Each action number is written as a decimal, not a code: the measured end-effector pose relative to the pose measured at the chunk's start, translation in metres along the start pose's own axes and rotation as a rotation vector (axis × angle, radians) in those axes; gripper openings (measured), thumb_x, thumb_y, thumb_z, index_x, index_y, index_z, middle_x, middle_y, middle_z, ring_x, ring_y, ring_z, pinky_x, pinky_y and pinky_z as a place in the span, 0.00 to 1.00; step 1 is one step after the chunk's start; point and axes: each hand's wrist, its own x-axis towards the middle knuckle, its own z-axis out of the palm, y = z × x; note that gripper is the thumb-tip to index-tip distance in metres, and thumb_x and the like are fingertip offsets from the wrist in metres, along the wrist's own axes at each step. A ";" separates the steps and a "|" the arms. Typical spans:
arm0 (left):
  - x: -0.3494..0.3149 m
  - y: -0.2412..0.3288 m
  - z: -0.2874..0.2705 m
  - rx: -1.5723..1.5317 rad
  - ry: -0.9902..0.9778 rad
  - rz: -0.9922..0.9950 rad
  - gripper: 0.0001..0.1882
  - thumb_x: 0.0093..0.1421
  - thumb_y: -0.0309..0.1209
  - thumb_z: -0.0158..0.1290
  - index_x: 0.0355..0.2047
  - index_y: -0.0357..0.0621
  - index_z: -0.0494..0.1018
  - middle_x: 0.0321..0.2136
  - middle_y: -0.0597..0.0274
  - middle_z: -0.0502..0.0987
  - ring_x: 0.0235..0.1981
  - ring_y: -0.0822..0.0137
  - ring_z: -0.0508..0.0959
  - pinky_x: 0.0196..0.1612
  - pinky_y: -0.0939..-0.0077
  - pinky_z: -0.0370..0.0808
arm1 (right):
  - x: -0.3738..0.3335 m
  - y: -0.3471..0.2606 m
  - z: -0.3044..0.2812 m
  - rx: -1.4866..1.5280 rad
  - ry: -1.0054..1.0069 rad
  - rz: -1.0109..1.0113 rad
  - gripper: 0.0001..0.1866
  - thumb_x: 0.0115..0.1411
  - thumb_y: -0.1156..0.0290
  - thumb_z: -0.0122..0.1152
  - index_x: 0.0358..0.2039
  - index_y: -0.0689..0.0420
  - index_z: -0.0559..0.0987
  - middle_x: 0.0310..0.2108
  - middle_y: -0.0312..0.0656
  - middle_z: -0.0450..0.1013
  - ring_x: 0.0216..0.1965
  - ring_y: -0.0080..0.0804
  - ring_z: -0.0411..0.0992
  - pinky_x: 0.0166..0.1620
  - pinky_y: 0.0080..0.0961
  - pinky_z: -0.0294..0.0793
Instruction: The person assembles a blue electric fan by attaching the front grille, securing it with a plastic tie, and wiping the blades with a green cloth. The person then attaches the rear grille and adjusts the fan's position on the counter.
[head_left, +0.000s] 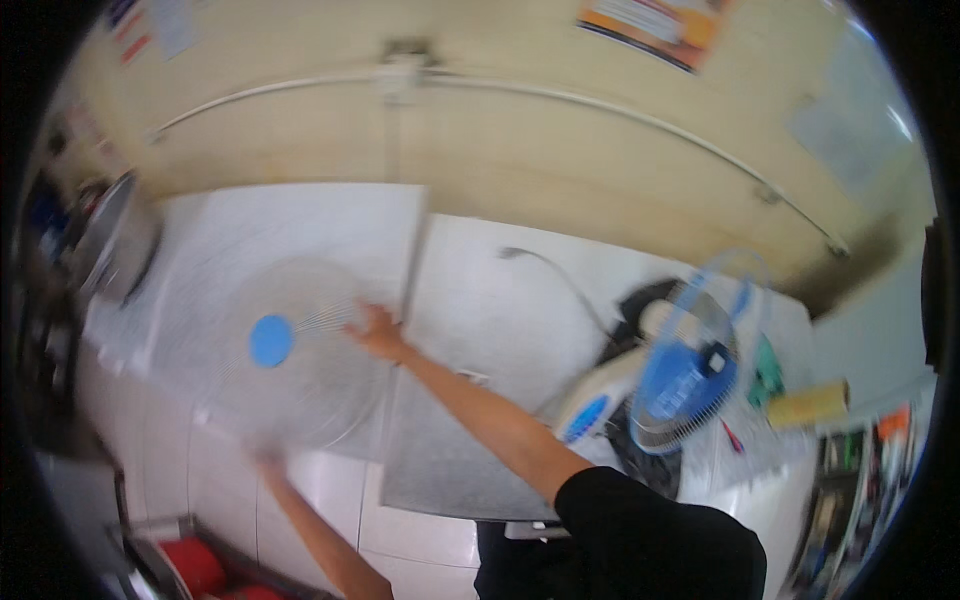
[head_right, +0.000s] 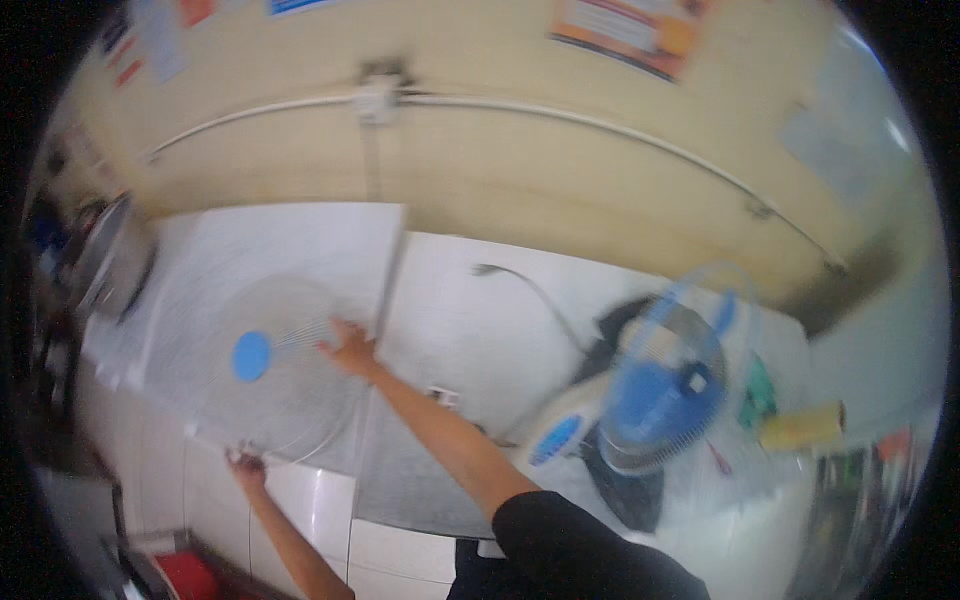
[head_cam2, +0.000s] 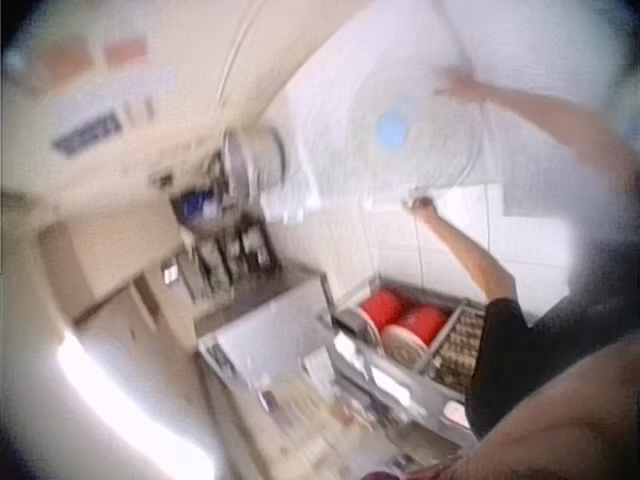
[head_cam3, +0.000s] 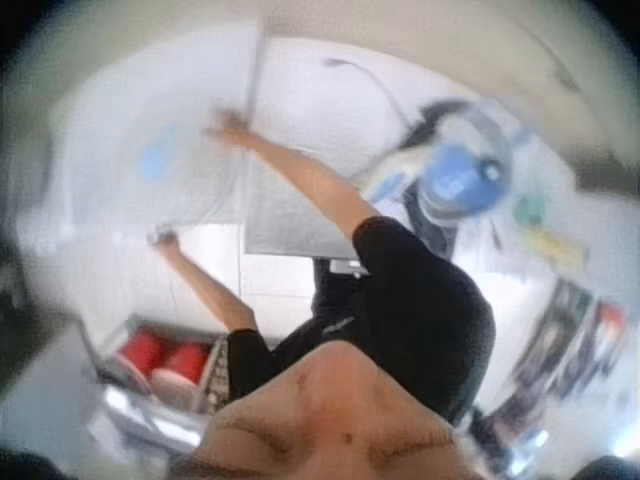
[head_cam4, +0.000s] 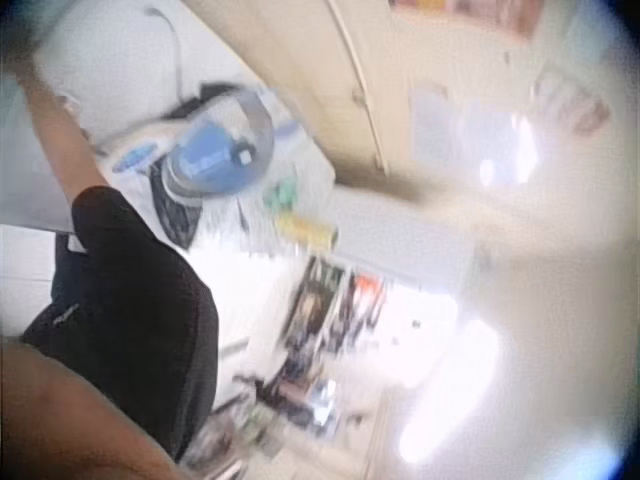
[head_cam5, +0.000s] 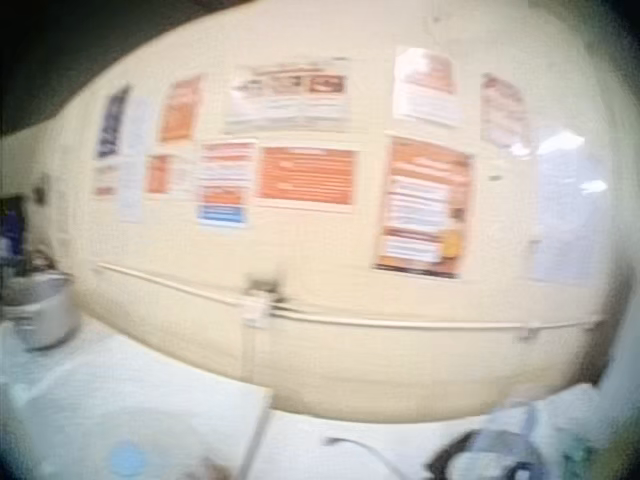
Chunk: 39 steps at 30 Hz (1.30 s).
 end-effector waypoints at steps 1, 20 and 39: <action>0.005 0.003 -0.009 -0.105 -0.176 -0.084 0.25 0.71 0.48 0.48 0.64 0.53 0.67 0.41 0.60 0.78 0.30 0.72 0.71 0.42 0.73 0.74 | -0.024 0.002 0.001 0.000 0.122 -0.076 0.43 0.66 0.43 0.59 0.73 0.53 0.59 0.68 0.55 0.60 0.69 0.57 0.55 0.71 0.52 0.54; -0.291 0.152 0.243 -0.349 -0.821 0.408 0.41 0.71 0.42 0.47 0.73 0.29 0.44 0.76 0.47 0.45 0.76 0.48 0.47 0.79 0.53 0.46 | -0.433 0.209 -0.500 -0.503 0.798 -0.053 0.39 0.58 0.57 0.68 0.69 0.42 0.67 0.69 0.54 0.58 0.70 0.67 0.55 0.67 0.54 0.64; -0.431 0.116 0.311 -1.361 -1.204 -0.269 0.29 0.77 0.33 0.36 0.74 0.34 0.49 0.75 0.48 0.50 0.76 0.55 0.51 0.77 0.53 0.51 | -0.258 0.190 -0.508 -0.716 0.427 -0.042 0.42 0.59 0.61 0.62 0.74 0.33 0.59 0.71 0.44 0.57 0.70 0.55 0.55 0.56 0.52 0.78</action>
